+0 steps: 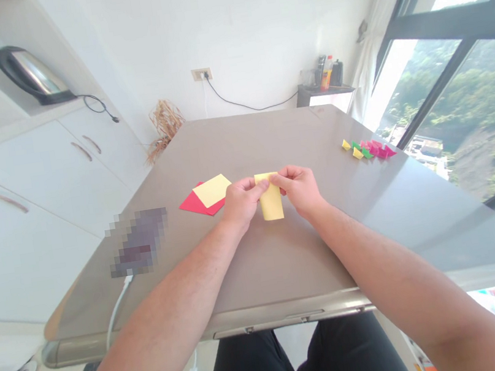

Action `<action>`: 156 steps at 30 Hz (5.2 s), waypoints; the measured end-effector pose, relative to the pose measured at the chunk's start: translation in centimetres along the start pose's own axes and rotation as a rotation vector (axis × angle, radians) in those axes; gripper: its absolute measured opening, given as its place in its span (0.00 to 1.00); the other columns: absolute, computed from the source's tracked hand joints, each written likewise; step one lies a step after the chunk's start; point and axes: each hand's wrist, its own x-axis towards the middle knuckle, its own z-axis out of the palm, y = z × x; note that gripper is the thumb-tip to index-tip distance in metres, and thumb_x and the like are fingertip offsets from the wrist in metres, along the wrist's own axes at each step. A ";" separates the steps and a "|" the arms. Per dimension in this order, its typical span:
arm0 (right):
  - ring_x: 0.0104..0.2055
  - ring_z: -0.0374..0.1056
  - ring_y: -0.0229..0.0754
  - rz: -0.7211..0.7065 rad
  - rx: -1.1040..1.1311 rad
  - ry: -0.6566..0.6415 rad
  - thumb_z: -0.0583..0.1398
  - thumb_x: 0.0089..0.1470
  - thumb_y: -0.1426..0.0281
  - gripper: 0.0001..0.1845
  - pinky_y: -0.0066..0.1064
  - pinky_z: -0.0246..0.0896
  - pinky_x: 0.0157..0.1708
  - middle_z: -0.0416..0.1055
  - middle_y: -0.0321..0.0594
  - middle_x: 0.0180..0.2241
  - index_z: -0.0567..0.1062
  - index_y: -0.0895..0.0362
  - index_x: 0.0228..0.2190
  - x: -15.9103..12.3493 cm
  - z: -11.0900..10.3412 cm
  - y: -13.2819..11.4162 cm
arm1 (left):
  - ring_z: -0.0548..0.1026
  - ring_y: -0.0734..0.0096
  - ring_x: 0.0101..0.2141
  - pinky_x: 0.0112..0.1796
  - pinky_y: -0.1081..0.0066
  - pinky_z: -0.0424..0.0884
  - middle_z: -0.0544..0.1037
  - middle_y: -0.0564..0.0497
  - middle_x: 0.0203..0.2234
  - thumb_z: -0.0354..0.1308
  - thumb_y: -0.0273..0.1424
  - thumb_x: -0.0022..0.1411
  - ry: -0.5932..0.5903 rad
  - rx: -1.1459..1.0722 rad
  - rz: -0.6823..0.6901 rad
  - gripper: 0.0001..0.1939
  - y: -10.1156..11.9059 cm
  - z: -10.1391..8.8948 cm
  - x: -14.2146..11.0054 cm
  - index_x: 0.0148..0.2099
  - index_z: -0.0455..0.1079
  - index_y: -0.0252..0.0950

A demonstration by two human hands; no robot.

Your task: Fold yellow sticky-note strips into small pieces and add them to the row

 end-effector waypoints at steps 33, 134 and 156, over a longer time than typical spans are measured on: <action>0.22 0.55 0.34 -0.008 0.056 0.094 0.67 0.42 0.66 0.12 0.31 0.53 0.25 0.60 0.31 0.16 0.70 0.55 0.16 0.6 -0.7 0.6 | 0.62 0.74 0.21 0.27 0.69 0.58 0.69 0.55 0.18 0.66 0.45 0.56 0.003 0.249 -0.027 0.17 0.8 0.0 -0.3 0.27 0.74 0.37; 0.23 0.58 0.36 -0.158 -0.495 -0.052 0.63 0.50 0.62 0.10 0.30 0.53 0.25 0.68 0.32 0.20 0.78 0.55 0.24 0.6 -1.8 0.6 | 0.77 0.64 0.38 0.41 0.66 0.70 0.82 0.50 0.36 0.58 0.35 0.60 0.041 0.577 0.311 0.09 0.7 -2.1 0.8 0.40 0.76 0.40; 0.23 0.58 0.36 -0.196 -0.542 0.030 0.63 0.48 0.64 0.08 0.31 0.53 0.26 0.68 0.33 0.20 0.77 0.55 0.22 1.4 -3.2 0.3 | 0.71 0.64 0.30 0.35 0.65 0.65 0.77 0.49 0.27 0.55 0.30 0.61 0.028 0.839 0.283 0.06 1.1 -4.2 2.0 0.32 0.70 0.39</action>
